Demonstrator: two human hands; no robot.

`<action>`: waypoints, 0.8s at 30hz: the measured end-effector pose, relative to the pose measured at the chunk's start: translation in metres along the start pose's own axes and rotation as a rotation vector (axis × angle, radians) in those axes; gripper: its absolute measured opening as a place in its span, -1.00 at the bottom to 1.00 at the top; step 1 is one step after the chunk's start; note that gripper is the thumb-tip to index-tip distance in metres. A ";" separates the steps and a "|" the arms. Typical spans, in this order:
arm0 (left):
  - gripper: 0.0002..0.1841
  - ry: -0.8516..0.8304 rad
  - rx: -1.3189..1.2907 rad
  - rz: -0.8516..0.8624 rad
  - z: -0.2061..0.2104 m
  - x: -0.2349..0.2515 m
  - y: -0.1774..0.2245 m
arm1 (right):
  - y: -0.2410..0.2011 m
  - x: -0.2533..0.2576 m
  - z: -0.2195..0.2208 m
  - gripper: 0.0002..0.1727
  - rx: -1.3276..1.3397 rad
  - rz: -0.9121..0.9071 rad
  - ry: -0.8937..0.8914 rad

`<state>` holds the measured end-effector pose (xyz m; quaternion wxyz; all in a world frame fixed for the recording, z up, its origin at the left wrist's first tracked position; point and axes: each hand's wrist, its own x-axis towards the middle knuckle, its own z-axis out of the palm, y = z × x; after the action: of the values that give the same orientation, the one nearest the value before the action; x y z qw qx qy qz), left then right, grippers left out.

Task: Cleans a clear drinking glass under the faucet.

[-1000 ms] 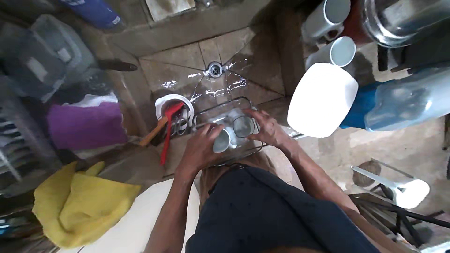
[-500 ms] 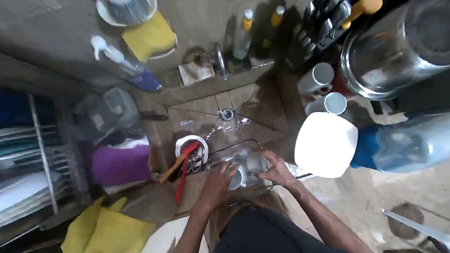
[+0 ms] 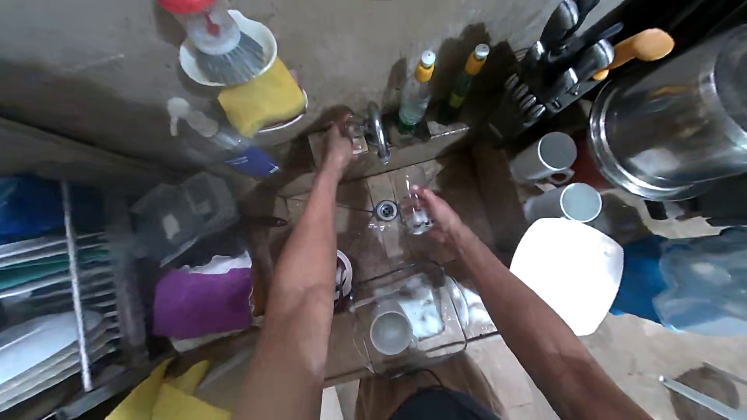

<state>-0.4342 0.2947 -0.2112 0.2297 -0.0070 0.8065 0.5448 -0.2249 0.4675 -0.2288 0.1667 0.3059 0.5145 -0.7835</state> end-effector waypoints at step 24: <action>-0.46 0.097 -1.120 -0.531 0.102 -0.055 -0.116 | -0.023 0.059 0.044 -0.23 -1.133 -0.160 0.044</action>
<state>-0.3172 0.3243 -0.3230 0.2819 -0.3518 0.3786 0.8084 -0.2968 0.4406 -0.2385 0.2341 0.1451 0.8790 -0.3892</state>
